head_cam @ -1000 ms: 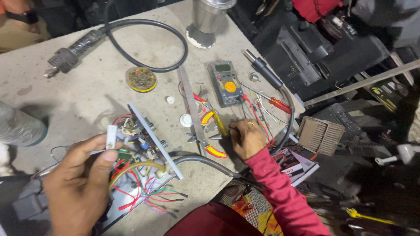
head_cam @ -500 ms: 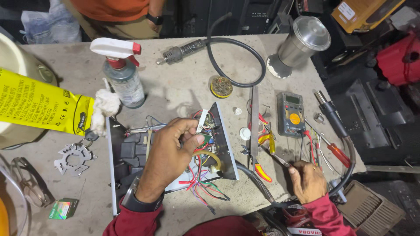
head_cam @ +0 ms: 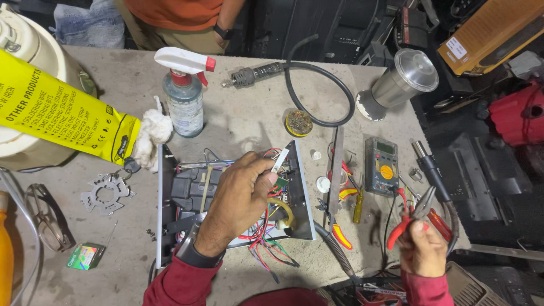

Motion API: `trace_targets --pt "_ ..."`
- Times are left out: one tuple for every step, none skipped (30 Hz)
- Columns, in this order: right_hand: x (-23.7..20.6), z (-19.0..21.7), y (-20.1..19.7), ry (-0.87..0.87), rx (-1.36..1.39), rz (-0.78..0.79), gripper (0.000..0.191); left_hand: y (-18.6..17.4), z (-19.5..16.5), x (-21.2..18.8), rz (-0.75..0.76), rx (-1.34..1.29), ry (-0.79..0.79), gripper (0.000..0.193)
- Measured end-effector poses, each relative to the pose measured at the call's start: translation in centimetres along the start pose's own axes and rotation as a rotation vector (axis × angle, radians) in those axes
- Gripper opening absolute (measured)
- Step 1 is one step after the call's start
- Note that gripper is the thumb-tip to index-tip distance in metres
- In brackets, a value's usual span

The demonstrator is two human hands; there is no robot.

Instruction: The person repairs an electronic appliance chassis on a cluttered workbench. They strip and twist wire ends by hand, position the wiring harness inside the metal enclosure, and use pliers to crimp and secure connections, working around a transformer and multimeter.

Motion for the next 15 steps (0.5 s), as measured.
trace_targets --pt "1.0 0.6 0.7 0.117 0.354 0.035 0.040 0.1 -0.2 0.0 -0.014 0.022 -0.001 0.022" --pt "1.5 1.2 1.8 0.191 0.408 0.112 0.043 0.1 -0.4 0.0 -0.035 0.034 0.022 0.022" --pt "1.7 1.6 3.3 0.267 0.460 0.189 0.048 0.2 -0.5 -0.1 -0.057 0.045 0.042 0.021" --pt "1.8 2.1 5.1 0.346 0.509 0.271 0.055 0.2 -0.7 -0.2 -0.083 0.056 0.061 0.021" --pt "1.8 2.5 6.9 0.410 0.495 0.246 0.058 0.1 -0.7 -0.2 -0.093 0.067 0.053 0.022" --pt "1.4 2.9 8.8 0.474 0.481 0.221 0.061 0.1 -0.7 -0.2 -0.103 0.079 0.044 0.022" --pt "0.8 3.4 10.6 0.539 0.466 0.191 0.063 0.1 -0.7 -0.2 -0.110 0.089 0.033 0.023" --pt "0.1 4.2 12.6 0.431 0.456 0.341 0.063 0.1 -0.7 -0.2 -0.121 0.087 0.038 0.023" --pt "-0.6 4.9 14.6 0.321 0.446 0.491 0.063 0.0 -0.7 -0.2 -0.131 0.088 0.044 0.023" --pt "-1.1 5.7 16.3 0.212 0.435 0.639 0.062 0.0 -0.6 -0.2 -0.142 0.088 0.049 0.023" --pt "-1.3 6.4 17.5 0.225 0.379 0.648 0.062 -0.1 -0.5 -0.2 -0.134 0.087 0.025 0.023" --pt "-1.5 7.1 18.6 0.238 0.324 0.657 0.063 -0.1 -0.4 -0.2 -0.127 0.085 0.000 0.022" --pt "-1.5 7.7 19.7 0.249 0.267 0.665 0.065 -0.1 -0.2 -0.2 -0.120 0.083 -0.023 0.022" --pt "-1.1 8.5 20.5 0.084 -0.164 0.657 0.063 -0.2 -0.1 -0.3 -0.137 0.092 0.002 0.022" --pt "-0.4 9.3 21.3 -0.086 -0.590 0.624 0.062 -0.3 -0.1 -0.3 -0.153 0.100 0.025 0.021"
Point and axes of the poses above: each hand's wrist, its own x-axis towards the middle knuckle, its own y-axis out of the palm, z = x × y, the point moved 2 cm from there along x, towards the middle knuckle, and after that the axes turned 4 degrees about -y, right-handed, at the moved point
